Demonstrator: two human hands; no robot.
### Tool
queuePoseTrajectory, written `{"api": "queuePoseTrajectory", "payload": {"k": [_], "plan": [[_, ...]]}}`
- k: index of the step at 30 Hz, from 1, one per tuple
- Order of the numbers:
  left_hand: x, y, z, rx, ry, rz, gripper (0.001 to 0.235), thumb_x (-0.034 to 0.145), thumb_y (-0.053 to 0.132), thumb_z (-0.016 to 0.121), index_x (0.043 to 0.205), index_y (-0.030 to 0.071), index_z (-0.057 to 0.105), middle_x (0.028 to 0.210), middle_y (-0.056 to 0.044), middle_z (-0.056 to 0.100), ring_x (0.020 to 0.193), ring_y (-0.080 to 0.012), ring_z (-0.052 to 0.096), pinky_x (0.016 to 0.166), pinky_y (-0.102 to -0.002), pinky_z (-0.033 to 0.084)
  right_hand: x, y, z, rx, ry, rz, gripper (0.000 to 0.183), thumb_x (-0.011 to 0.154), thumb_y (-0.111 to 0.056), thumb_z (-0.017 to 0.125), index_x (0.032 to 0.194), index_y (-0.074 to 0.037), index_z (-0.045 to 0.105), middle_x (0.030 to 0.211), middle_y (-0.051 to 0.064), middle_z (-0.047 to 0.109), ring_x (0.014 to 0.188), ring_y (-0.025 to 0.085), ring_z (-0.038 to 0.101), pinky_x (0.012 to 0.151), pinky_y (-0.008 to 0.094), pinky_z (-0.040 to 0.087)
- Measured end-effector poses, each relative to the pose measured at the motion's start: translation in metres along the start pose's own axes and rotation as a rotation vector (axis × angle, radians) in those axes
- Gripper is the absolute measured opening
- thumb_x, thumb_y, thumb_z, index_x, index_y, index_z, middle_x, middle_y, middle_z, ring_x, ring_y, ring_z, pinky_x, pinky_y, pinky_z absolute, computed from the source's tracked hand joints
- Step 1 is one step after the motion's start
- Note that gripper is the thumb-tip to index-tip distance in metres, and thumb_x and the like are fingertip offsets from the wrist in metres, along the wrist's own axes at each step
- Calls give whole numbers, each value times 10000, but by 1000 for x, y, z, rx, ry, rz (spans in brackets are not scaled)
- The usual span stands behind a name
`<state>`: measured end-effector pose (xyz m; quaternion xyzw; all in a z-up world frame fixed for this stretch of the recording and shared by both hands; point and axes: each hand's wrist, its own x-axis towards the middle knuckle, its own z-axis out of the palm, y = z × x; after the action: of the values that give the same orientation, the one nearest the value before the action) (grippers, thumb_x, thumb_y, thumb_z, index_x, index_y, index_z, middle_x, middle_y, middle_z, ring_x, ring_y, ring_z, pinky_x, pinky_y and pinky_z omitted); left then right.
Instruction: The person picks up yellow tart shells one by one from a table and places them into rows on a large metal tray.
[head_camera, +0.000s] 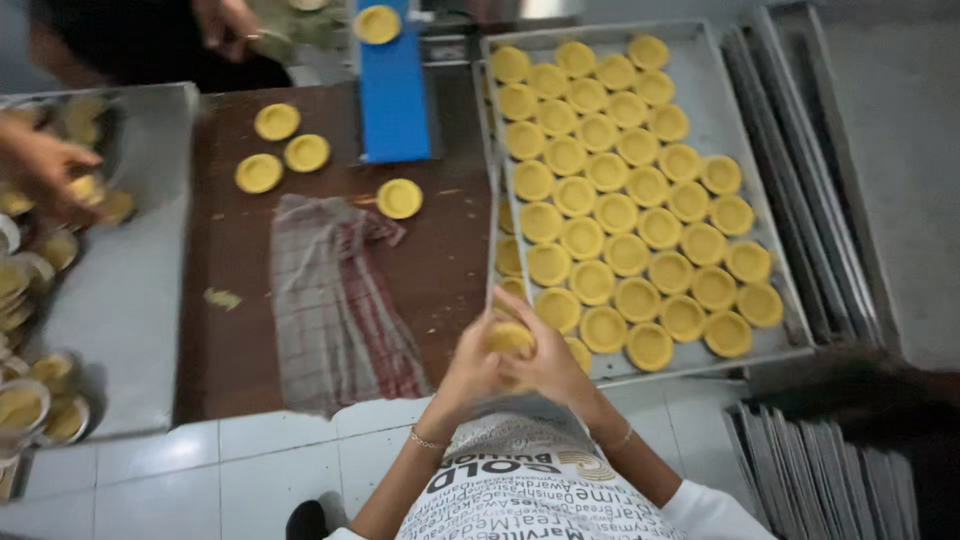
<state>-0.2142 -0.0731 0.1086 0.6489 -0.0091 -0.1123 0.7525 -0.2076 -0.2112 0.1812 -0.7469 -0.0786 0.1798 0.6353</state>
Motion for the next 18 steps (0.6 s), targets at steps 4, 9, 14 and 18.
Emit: {"api": "queuePoseTrajectory", "payload": {"k": [4,9,14,18], "plan": [[10,-8,59,-161,-129,-61,635,596,-122,827,1185,7,625,1111,-180,640,1008,-300,635,854,-453,572,-8,11,-45,158,25,43,1040,725,-369,891,1587,-199,335,1575,111,396,1297,289,552,1043,401,497],[60,-18,105,171,-260,-24,784,745,20,784,1438,-33,419,1398,-316,506,1341,-460,442,1135,-506,357,-4,33,-106,204,164,162,788,759,-199,890,1451,-126,520,1288,98,567,1104,178,572,930,287,577],[101,9,147,590,-208,128,446,722,159,763,1127,47,612,1128,-103,651,987,-263,603,822,-364,478,23,124,-198,482,20,435,566,881,-362,630,1411,-176,559,1420,60,556,1269,195,526,1013,341,451],[129,-14,134,540,284,234,509,844,324,699,1300,126,591,1161,-68,624,1084,-218,583,923,-364,475,118,148,-306,493,768,368,376,876,-404,710,1075,-86,741,1003,78,748,861,204,709,739,374,588]]}}
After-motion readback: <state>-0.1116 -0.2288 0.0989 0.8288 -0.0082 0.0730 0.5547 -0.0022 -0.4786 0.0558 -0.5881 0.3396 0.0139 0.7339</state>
